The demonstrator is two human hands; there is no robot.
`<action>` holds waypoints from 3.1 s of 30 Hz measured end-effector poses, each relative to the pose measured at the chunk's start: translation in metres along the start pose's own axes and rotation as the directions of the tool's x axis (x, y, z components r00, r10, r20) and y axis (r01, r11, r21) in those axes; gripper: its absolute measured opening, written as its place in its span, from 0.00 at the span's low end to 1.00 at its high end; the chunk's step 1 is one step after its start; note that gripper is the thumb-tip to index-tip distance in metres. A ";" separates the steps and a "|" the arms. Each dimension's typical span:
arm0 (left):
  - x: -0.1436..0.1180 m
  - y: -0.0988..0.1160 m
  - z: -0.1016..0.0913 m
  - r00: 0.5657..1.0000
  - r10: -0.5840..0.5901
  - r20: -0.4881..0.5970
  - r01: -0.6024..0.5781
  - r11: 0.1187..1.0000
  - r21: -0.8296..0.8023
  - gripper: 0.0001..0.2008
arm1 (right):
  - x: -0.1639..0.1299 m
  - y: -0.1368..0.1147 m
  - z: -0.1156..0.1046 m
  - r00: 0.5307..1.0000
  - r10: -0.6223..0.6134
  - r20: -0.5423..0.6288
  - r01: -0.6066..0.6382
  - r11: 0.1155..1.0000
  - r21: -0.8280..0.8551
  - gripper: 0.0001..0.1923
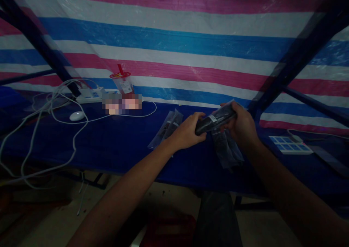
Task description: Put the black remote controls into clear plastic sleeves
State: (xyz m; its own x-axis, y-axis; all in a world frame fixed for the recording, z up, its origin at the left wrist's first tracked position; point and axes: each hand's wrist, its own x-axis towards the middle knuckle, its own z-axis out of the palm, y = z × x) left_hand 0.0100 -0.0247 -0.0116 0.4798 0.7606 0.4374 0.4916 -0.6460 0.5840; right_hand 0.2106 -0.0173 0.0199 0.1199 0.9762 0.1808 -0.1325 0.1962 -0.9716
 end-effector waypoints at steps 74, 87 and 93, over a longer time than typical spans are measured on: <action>0.000 -0.024 -0.003 0.973 -0.121 -0.196 0.187 0.911 0.367 0.24 | -0.002 0.033 0.013 0.882 0.287 0.375 -0.427 0.823 0.374 0.13; 0.002 -0.035 0.003 0.936 0.020 -0.352 0.043 0.984 0.170 0.21 | -0.001 0.036 0.014 0.946 0.211 0.246 -0.282 0.910 0.303 0.22; 0.003 -0.039 -0.002 0.909 0.061 -0.412 0.011 0.985 0.170 0.21 | 0.000 0.030 0.013 0.964 0.112 0.241 -0.198 0.906 0.374 0.22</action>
State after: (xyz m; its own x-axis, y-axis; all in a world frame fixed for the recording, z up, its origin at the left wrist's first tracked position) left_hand -0.0092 0.0027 -0.0324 0.1669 0.6790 0.7149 0.6130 -0.6394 0.4642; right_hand 0.1934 -0.0103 -0.0073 -0.1363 0.9853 0.1026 -0.5114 0.0187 -0.8591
